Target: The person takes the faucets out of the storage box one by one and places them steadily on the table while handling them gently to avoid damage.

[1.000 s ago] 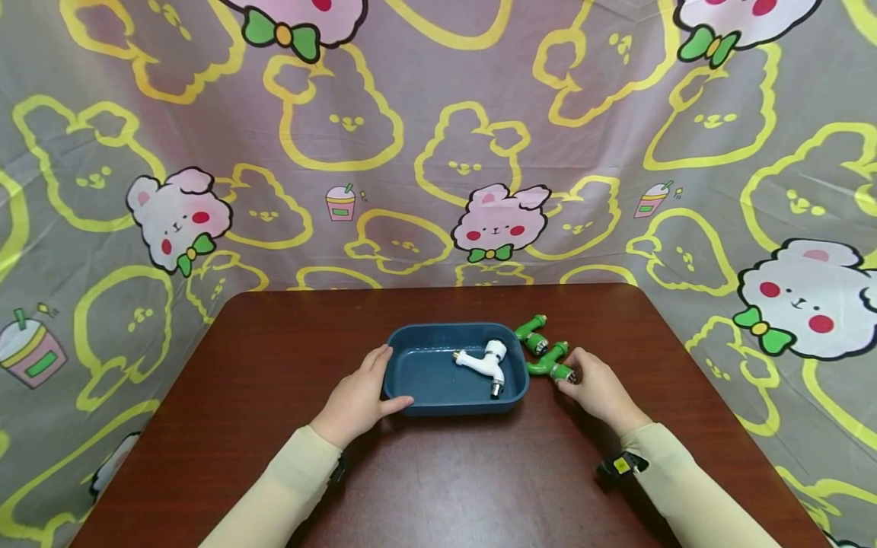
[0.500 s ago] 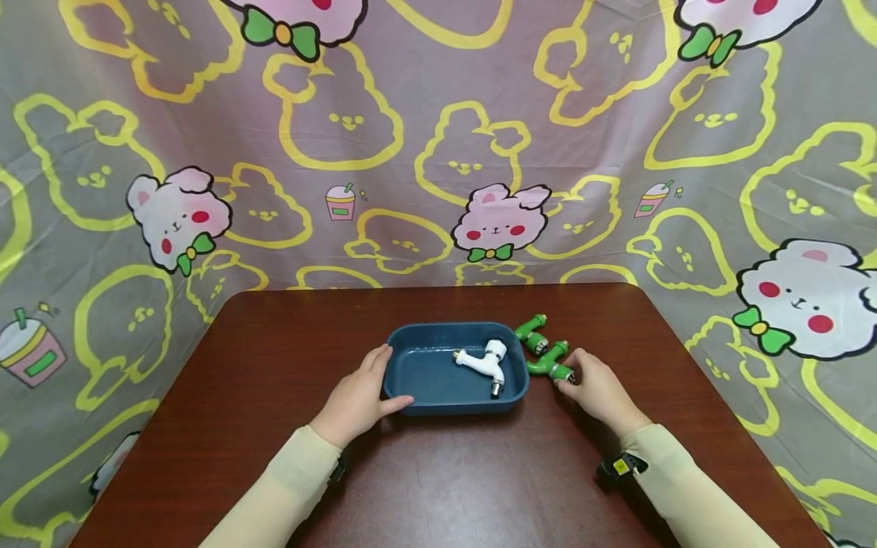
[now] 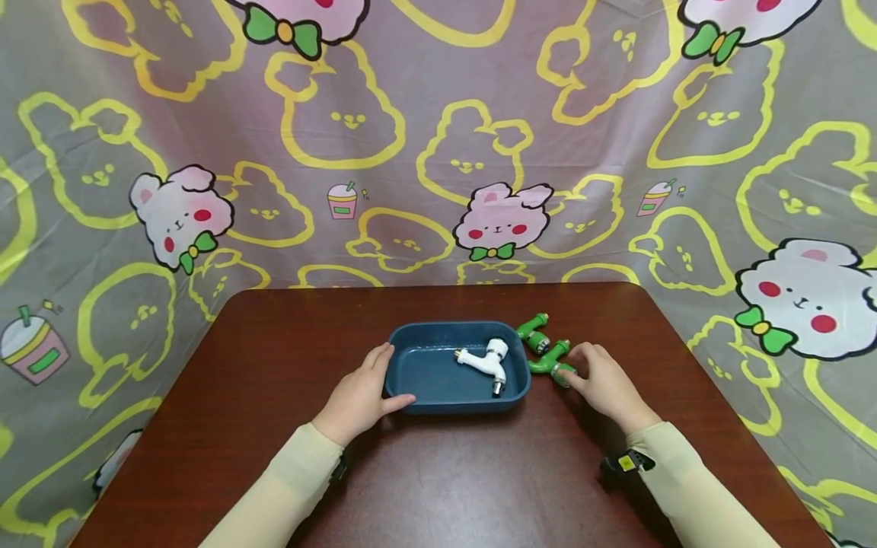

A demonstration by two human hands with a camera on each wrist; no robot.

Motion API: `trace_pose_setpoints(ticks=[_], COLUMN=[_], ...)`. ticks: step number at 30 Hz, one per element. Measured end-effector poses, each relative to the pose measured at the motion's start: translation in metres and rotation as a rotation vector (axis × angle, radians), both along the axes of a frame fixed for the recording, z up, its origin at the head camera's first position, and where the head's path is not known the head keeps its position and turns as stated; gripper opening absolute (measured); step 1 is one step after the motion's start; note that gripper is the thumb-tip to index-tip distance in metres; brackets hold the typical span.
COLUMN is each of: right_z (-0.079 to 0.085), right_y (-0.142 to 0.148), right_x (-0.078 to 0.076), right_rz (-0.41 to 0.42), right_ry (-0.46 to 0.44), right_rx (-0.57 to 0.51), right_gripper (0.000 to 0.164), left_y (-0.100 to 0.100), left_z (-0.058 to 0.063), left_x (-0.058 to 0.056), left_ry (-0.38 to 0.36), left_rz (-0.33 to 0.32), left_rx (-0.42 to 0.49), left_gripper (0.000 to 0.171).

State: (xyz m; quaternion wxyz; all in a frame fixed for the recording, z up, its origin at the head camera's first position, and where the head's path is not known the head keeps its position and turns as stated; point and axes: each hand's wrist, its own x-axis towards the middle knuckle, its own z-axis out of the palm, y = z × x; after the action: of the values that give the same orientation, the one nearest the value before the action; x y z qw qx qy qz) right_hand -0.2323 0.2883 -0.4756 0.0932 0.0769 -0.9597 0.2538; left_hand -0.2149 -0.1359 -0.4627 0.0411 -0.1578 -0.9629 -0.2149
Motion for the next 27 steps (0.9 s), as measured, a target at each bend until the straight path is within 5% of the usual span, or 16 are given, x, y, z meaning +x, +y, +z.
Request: trace_pose_setpoints(ticks=[11,27], right_z=[0.021,0.024], right_y=[-0.005,-0.037], right_x=[0.0,-0.005], right_rz=[-0.005,0.017], right_ry=[0.107,0.202], right_rx=[-0.059,-0.121], right_gripper=[0.024,0.014], left_y=[0.001,0.0], left_z=[0.0,0.0], left_x=[0.0,0.001], left_ry=[-0.007,-0.009], left_rz=[0.0,-0.003], left_rx=[0.013,0.011], left_gripper=[0.1,0.099])
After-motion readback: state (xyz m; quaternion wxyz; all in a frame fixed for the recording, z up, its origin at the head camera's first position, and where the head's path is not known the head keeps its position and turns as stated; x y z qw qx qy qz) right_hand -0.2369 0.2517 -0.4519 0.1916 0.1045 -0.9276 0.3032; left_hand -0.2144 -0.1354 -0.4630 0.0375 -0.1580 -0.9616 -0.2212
